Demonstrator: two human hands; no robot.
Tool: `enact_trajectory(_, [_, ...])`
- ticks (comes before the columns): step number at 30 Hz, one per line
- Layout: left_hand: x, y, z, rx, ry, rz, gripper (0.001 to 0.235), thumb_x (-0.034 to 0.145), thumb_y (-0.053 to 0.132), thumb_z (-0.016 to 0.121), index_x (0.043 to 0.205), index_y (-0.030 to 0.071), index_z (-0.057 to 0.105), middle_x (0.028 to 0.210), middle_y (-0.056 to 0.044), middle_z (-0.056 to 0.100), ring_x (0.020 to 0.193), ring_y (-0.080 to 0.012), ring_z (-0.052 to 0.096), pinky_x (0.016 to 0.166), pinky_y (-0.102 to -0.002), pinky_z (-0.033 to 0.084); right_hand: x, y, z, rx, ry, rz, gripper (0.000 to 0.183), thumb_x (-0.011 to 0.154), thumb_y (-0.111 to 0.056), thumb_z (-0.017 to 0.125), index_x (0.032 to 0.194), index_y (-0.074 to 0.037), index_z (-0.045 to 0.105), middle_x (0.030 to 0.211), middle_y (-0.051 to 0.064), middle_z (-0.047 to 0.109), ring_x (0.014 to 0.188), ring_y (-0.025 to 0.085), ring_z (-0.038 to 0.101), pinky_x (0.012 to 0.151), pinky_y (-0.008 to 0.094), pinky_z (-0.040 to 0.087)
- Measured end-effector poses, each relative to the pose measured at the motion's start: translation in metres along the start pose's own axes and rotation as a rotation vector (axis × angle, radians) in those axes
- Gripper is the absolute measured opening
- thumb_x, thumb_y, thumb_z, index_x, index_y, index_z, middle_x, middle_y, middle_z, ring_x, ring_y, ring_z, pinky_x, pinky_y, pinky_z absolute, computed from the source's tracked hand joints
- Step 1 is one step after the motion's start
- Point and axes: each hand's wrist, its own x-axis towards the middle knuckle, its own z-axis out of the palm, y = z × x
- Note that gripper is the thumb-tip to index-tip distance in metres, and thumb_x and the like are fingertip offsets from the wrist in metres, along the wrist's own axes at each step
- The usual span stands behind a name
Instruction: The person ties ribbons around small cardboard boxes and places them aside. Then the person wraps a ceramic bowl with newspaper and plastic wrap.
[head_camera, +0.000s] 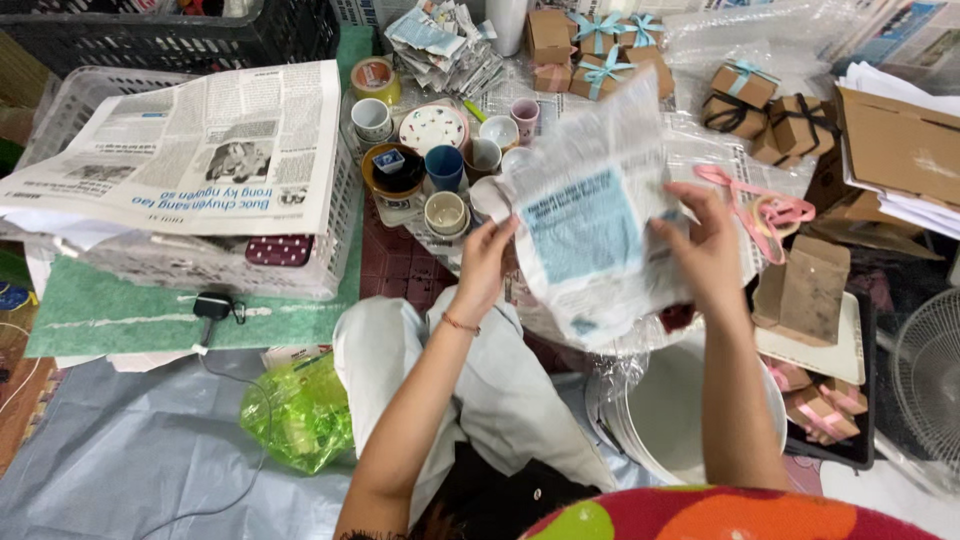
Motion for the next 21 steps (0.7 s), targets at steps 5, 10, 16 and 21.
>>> enact_trajectory(5, [-0.07, -0.057, 0.003, 0.256, 0.123, 0.115, 0.029, 0.097, 0.011, 0.064, 0.123, 0.001, 0.07, 0.098, -0.002, 0.072, 0.079, -0.0077, 0.063, 0.066, -0.022, 0.052, -0.102, -0.001, 0.026, -0.54, 0.106, -0.212, 0.062, 0.088, -0.016, 0.082, 0.14, -0.002, 0.053, 0.144, 0.024, 0.055, 0.139, 0.04, 0.049, 0.118, 0.047, 0.039])
enact_trajectory(10, [-0.11, -0.098, -0.022, 0.284, 0.035, 0.258, 0.039, 0.095, -0.002, 0.064, 0.133, 0.0, 0.058, 0.126, -0.005, 0.066, 0.117, -0.0133, 0.063, 0.102, -0.028, 0.051, -0.153, 0.004, 0.078, -0.523, -0.154, -0.072, 0.072, 0.075, -0.025, 0.081, 0.137, 0.001, 0.054, 0.14, 0.025, 0.055, 0.132, 0.044, 0.049, 0.114, 0.05, 0.036])
enact_trajectory(16, [-0.077, -0.099, -0.055, 0.0, 0.138, -0.007, 0.043, 0.096, 0.009, 0.059, 0.139, 0.002, 0.057, 0.127, -0.007, 0.068, 0.113, -0.0192, 0.065, 0.095, -0.034, 0.053, -0.139, 0.038, 0.103, -0.742, -0.128, -0.286, 0.05, 0.083, -0.024, 0.079, 0.127, -0.006, 0.062, 0.143, 0.027, 0.055, 0.136, 0.049, 0.044, 0.112, 0.058, 0.027])
enact_trajectory(21, [-0.04, -0.101, -0.064, -0.283, 0.32, -0.028, 0.044, 0.104, 0.025, 0.059, 0.132, -0.009, 0.055, 0.124, -0.016, 0.067, 0.11, -0.0288, 0.066, 0.091, -0.041, 0.057, -0.114, 0.092, 0.077, -0.244, 0.341, 0.055, 0.028, 0.099, -0.014, 0.064, 0.126, -0.005, 0.061, 0.142, 0.015, 0.063, 0.125, 0.026, 0.063, 0.097, 0.043, 0.052])
